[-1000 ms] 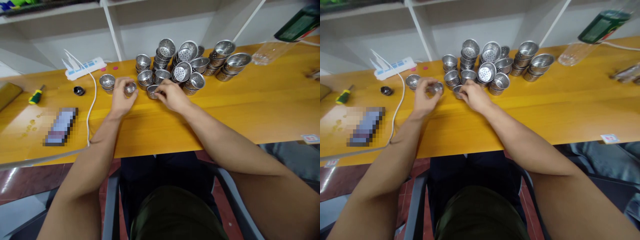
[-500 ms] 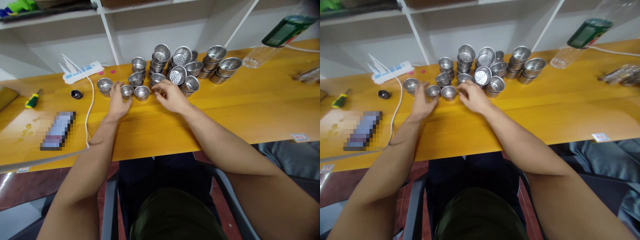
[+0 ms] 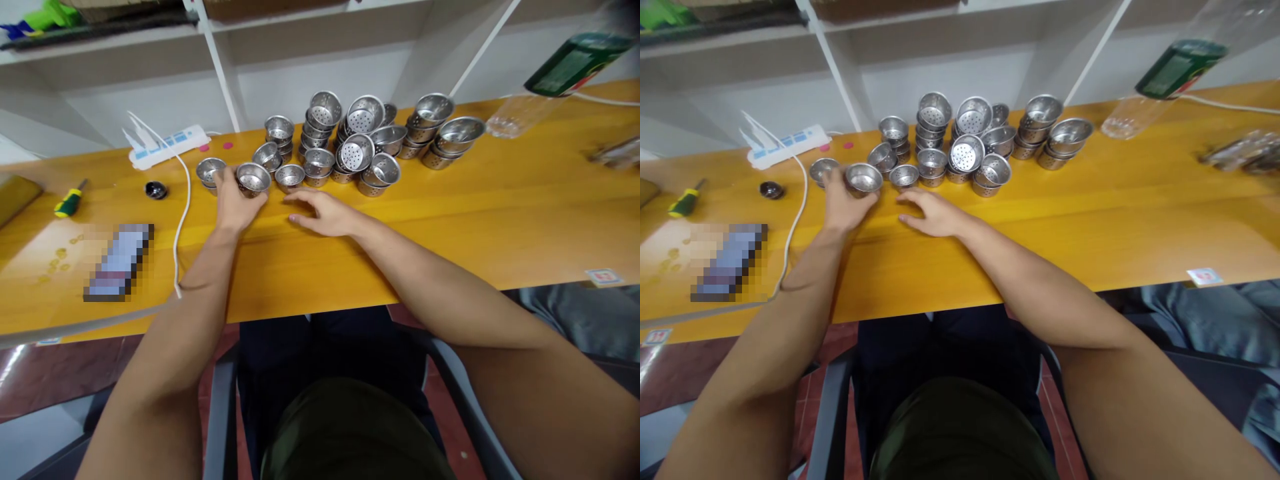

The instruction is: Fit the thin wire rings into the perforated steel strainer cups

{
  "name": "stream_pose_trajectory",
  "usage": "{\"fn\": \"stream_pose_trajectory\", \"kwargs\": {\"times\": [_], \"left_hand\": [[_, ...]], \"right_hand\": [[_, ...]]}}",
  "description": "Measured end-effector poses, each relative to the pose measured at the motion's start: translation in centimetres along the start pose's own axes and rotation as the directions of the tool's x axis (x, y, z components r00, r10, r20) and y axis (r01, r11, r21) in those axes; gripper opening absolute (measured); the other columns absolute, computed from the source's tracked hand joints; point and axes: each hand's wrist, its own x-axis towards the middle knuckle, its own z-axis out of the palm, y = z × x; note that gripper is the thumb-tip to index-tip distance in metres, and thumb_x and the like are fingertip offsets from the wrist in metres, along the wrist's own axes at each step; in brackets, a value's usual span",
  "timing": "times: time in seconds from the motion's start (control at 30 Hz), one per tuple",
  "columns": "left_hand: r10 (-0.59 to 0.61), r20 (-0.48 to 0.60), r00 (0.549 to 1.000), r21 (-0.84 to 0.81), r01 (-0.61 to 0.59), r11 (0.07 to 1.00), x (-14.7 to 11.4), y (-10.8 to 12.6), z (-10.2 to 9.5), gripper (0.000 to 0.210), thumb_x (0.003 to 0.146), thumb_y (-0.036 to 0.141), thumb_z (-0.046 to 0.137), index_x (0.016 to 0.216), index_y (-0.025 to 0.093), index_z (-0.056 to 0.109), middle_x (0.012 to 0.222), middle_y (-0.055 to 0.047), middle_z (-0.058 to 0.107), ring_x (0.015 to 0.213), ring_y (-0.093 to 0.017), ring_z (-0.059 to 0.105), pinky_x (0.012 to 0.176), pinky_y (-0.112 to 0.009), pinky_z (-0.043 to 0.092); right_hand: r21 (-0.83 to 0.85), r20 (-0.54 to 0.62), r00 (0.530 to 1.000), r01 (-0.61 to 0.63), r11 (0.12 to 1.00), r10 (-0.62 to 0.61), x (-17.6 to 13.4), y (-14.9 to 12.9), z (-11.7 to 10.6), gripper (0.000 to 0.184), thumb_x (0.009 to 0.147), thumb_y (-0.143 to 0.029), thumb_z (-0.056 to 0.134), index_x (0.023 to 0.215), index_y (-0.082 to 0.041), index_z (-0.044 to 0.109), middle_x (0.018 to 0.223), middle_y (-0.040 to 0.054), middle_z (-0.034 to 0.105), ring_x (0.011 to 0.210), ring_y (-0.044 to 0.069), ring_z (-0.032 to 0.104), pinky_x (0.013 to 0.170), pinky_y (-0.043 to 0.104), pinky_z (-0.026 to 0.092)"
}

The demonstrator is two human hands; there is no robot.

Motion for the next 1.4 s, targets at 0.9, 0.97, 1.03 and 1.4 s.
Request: {"fn": "stream_pose_trajectory", "kwargs": {"times": [0.9, 0.97, 1.03, 1.4], "left_hand": [[0.283, 0.562, 0.777, -0.45, 0.0, 0.893, -3.4, 4.0, 0.2, 0.097, 0.075, 0.06, 0.117, 0.146, 0.033, 0.057, 0.135, -0.006, 0.081, 0.12, -0.031, 0.087, 0.1, -0.046, 0.075], [0.277, 0.548, 0.789, -0.429, -0.019, 0.903, -3.2, 3.9, 0.2, 0.096, 0.077, 0.062, 0.116, 0.148, 0.034, 0.058, 0.133, -0.006, 0.081, 0.118, -0.031, 0.089, 0.098, -0.047, 0.076], [0.27, 0.518, 0.812, -0.402, -0.048, 0.915, -3.1, 3.9, 0.2, 0.095, 0.078, 0.064, 0.117, 0.148, 0.034, 0.06, 0.132, -0.006, 0.082, 0.117, -0.032, 0.09, 0.099, -0.048, 0.078], [0.334, 0.553, 0.763, -0.365, -0.139, 0.921, -3.7, 4.1, -0.1, 0.095, 0.075, 0.073, 0.121, 0.147, 0.03, 0.078, 0.158, -0.014, 0.081, 0.156, -0.046, 0.08, 0.144, -0.067, 0.065]], "right_hand": [[-0.04, 0.137, 0.964, 0.235, 0.971, -0.227, -0.8, -5.8, -4.3, 0.024, 0.127, -0.044, 0.077, 0.111, -0.026, 0.08, 0.124, 0.0099, 0.076, 0.116, 0.032, 0.075, 0.108, 0.047, 0.06], [-0.054, 0.104, 0.971, 0.221, 0.974, -0.215, -0.8, -5.5, -4.0, 0.027, 0.128, -0.048, 0.077, 0.113, -0.026, 0.081, 0.126, 0.0106, 0.077, 0.117, 0.032, 0.075, 0.11, 0.05, 0.062], [-0.077, 0.052, 0.982, 0.184, 0.98, -0.18, -0.6, -5.4, -3.5, 0.034, 0.128, -0.057, 0.077, 0.114, -0.026, 0.08, 0.129, 0.012, 0.077, 0.118, 0.034, 0.074, 0.112, 0.053, 0.064], [0.181, -0.157, 0.974, -0.131, 0.975, 0.16, -0.6, -4.7, -6.1, 0.074, 0.113, -0.104, 0.073, 0.106, -0.031, 0.08, 0.089, 0.006, 0.075, 0.079, 0.027, 0.068, 0.077, 0.047, 0.062]]}}
